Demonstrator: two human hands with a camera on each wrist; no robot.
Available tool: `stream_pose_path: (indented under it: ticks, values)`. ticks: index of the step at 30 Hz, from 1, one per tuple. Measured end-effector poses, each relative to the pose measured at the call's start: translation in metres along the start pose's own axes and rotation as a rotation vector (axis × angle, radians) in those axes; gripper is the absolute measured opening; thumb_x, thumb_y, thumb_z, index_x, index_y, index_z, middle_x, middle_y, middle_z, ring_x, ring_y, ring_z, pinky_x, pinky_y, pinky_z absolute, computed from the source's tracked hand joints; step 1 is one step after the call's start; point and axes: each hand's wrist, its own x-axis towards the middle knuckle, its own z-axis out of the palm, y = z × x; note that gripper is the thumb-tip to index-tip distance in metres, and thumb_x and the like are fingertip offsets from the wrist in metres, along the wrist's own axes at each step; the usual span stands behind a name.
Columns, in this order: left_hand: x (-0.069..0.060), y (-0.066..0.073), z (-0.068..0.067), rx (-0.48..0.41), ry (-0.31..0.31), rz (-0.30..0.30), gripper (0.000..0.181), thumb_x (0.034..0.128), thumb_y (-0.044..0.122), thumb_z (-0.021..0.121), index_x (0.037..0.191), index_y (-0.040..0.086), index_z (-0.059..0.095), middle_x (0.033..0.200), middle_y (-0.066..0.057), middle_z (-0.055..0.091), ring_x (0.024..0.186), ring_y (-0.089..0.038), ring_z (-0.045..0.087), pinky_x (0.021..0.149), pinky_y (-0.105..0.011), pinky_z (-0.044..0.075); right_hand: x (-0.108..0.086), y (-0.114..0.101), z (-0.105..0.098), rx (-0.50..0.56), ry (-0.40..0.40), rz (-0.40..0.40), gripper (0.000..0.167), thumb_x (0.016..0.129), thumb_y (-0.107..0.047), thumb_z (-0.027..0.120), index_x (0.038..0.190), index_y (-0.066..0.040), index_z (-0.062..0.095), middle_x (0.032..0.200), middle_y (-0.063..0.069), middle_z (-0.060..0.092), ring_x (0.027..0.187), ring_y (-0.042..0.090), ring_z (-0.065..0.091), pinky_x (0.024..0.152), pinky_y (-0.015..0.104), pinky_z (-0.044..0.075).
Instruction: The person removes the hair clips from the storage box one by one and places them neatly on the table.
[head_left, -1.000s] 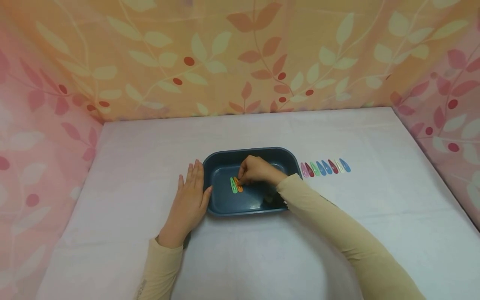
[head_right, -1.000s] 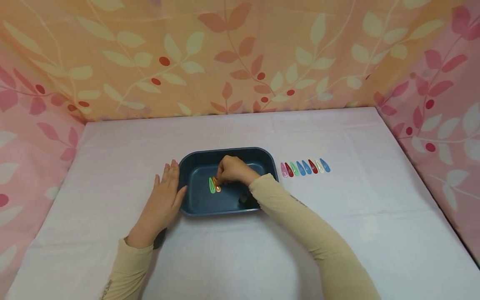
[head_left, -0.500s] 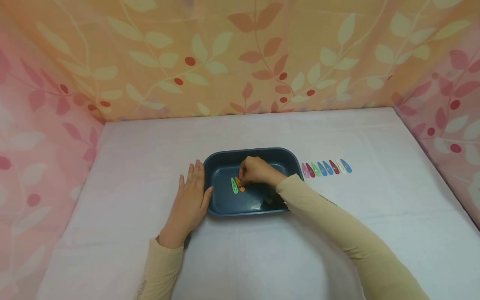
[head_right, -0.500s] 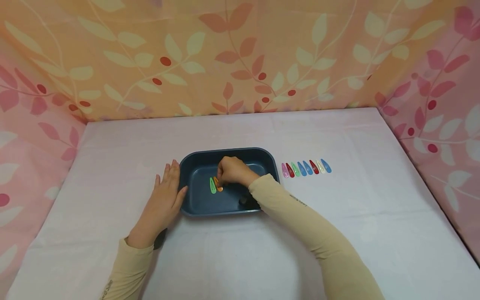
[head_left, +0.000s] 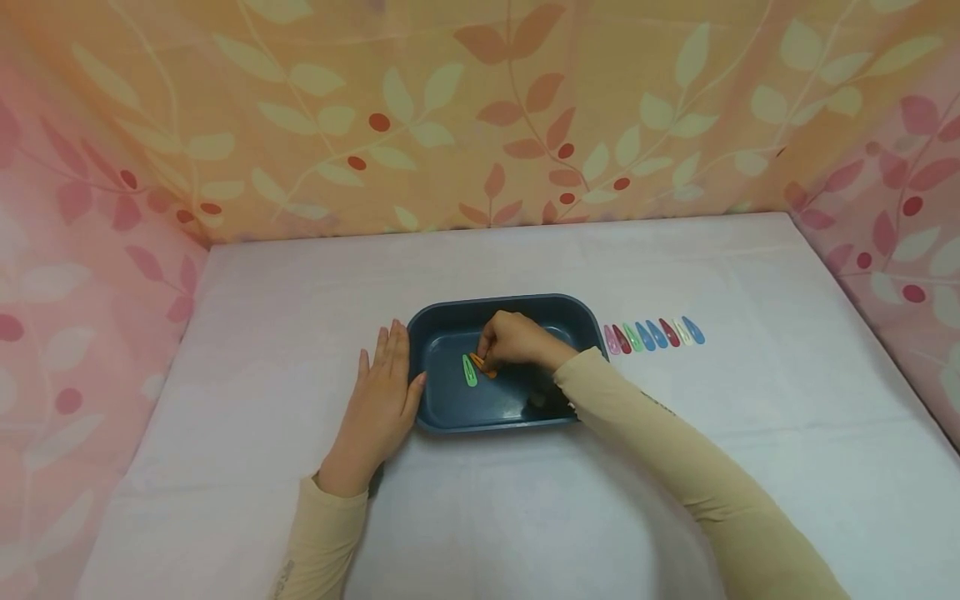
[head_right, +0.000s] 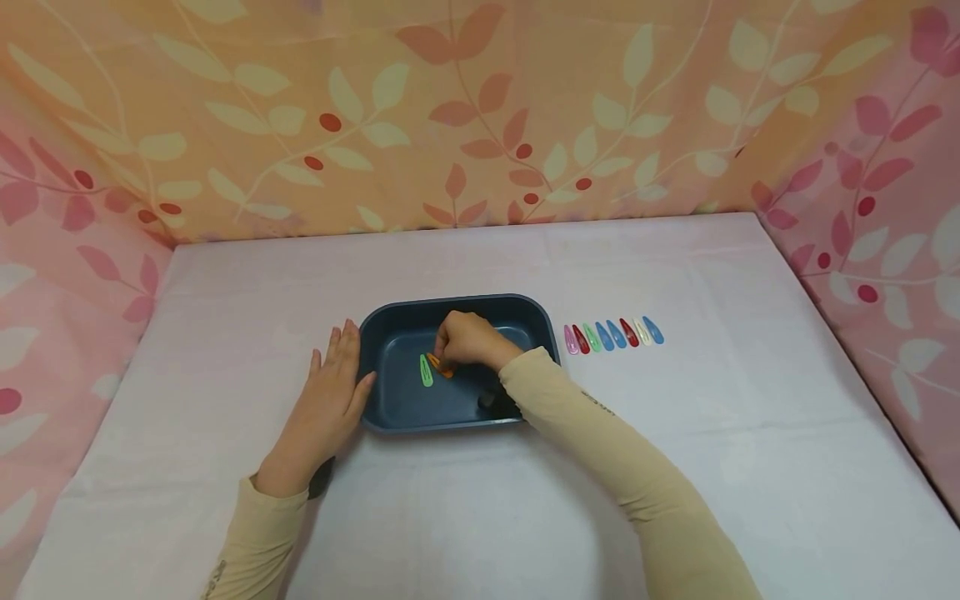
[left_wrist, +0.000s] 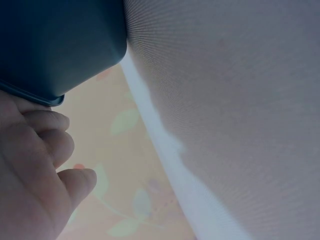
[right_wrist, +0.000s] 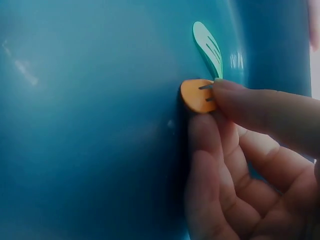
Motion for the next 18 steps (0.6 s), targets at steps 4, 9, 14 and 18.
stream_pose_path:
  ticks: [4, 9, 14, 18]
  values:
    - [-0.0001, 0.0002, -0.0003, 0.002, -0.001, 0.003, 0.068, 0.0989, 0.024, 0.047, 0.147, -0.009, 0.011, 0.154, -0.021, 0.010, 0.142, -0.036, 0.009, 0.110, -0.057, 0.008, -0.0012, 0.0010, -0.0015, 0.015, -0.024, -0.027, 0.004, 0.075, -0.005, 0.074, 0.078, -0.004, 0.072, 0.068, -0.001, 0.067, 0.060, 0.010, 0.058, 0.057, 0.023, 0.046]
    - [0.0001, -0.0001, -0.0005, 0.006, -0.002, 0.006, 0.068, 0.0990, 0.024, 0.047, 0.147, -0.009, 0.012, 0.154, -0.022, 0.010, 0.142, -0.037, 0.009, 0.109, -0.058, 0.008, -0.0035, 0.0000, -0.0051, 0.042, -0.027, -0.034, 0.003, 0.077, -0.002, 0.070, 0.076, -0.005, 0.071, 0.069, 0.001, 0.067, 0.060, 0.011, 0.058, 0.057, 0.024, 0.047]
    - [-0.0001, 0.0001, -0.0013, 0.006, -0.003, 0.006, 0.068, 0.0988, 0.023, 0.047, 0.146, -0.010, 0.012, 0.154, -0.022, 0.011, 0.142, -0.037, 0.009, 0.109, -0.058, 0.008, -0.0038, 0.0002, -0.0072, 0.085, -0.035, -0.030, 0.005, 0.078, -0.001, 0.068, 0.079, -0.004, 0.071, 0.071, 0.002, 0.067, 0.060, 0.012, 0.060, 0.056, 0.025, 0.049]
    - [0.0000, 0.0007, -0.0015, 0.005, -0.014, 0.000, 0.067, 0.0994, 0.024, 0.045, 0.147, -0.009, 0.011, 0.154, -0.022, 0.010, 0.142, -0.036, 0.008, 0.109, -0.058, 0.008, -0.0060, 0.0019, -0.0086, 0.138, -0.021, -0.041, 0.004, 0.077, -0.002, 0.068, 0.080, -0.003, 0.071, 0.071, 0.002, 0.067, 0.061, 0.011, 0.060, 0.057, 0.025, 0.050]
